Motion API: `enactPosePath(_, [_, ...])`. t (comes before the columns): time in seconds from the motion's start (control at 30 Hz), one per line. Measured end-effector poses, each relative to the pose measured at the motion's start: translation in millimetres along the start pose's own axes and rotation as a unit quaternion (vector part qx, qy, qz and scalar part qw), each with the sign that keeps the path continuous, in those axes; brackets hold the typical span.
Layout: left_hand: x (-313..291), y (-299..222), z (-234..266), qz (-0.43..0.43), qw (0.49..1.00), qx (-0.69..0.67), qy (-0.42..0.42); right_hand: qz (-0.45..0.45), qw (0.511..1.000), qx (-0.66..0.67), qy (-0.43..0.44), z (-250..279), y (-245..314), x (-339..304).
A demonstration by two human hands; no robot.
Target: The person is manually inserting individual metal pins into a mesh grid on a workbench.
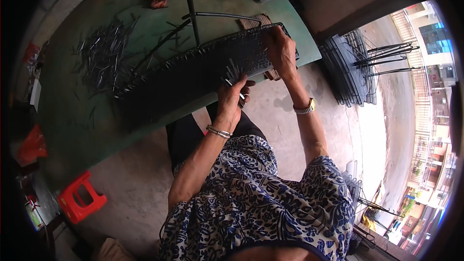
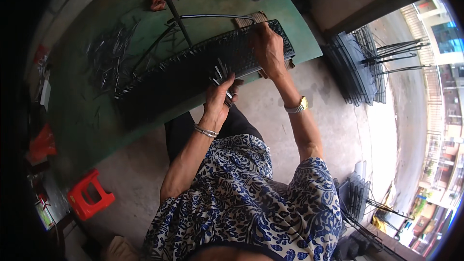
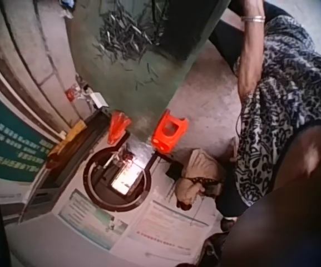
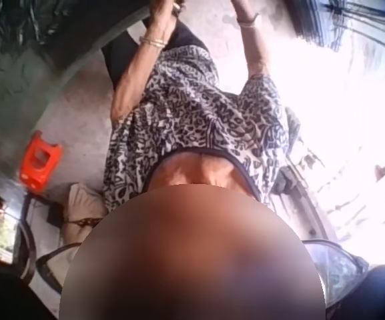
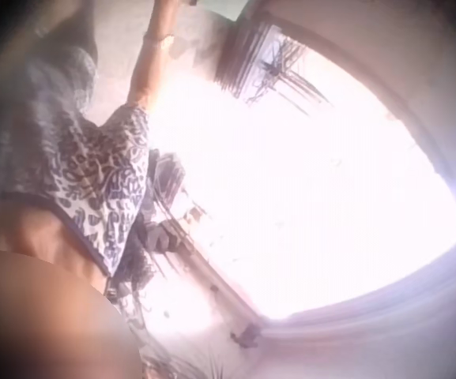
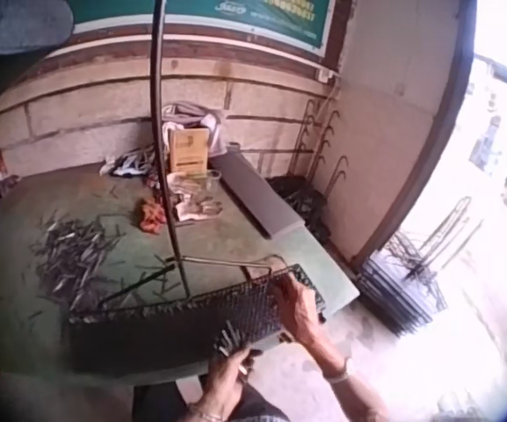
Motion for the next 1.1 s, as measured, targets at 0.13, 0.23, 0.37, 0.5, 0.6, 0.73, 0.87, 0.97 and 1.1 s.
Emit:
enactPosePath(0.13, [2, 0, -5, -0.008, 1.0, -0.012, 0.008, 0.153, 0.982, 0.032, -0.111, -5, -8, 14])
enactPosePath(0.23, [3, 1, -4, 0.011, 1.0, -0.024, 0.002, 0.174, 0.979, 0.04, -0.1, -16, -10, 17])
enactPosePath(0.37, [7, 3, -2, 0.027, 0.999, -0.036, 0.007, 0.185, 0.978, 0.024, -0.09, -19, -8, 19])
enactPosePath(0.5, [5, 2, -4, 0.026, 0.999, -0.04, 0.01, 0.178, 0.981, 0.034, -0.075, -24, -16, 20])
enactPosePath(0.6, [5, 4, -5, 0.032, 0.999, -0.04, 0.012, 0.165, 0.983, -0.04, -0.067, -31, -21, 14])
enactPosePath(0.73, [8, 6, -4, 0.031, 0.999, -0.032, 0.013, 0.125, 0.976, -0.161, -0.073, -33, -21, 8])
enactPosePath(0.87, [6, 1, 1, -0.003, 1.0, -0.028, -0.013, 0.101, 0.989, -0.099, -0.037, -13, -7, -2])
enactPosePath(0.97, [5, -3, 2, -0.031, 0.999, -0.003, -0.014, -0.061, 0.955, 0.14, 0.256, -35, 10, -38])
enactPosePath(1.1, [0, -11, -12, -0.024, 0.999, 0.017, -0.025, -0.062, 0.955, 0.19, 0.219, -26, -3, -39])
Point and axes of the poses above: each hand's wrist, its own x-axis towards the middle knuckle, its own z-axis out of the back of the hand, y = z × x, the point moved 8 cm from there along x, towards the middle knuckle, and after that the axes turned 12 degrees about x, right-handed, at the moved point
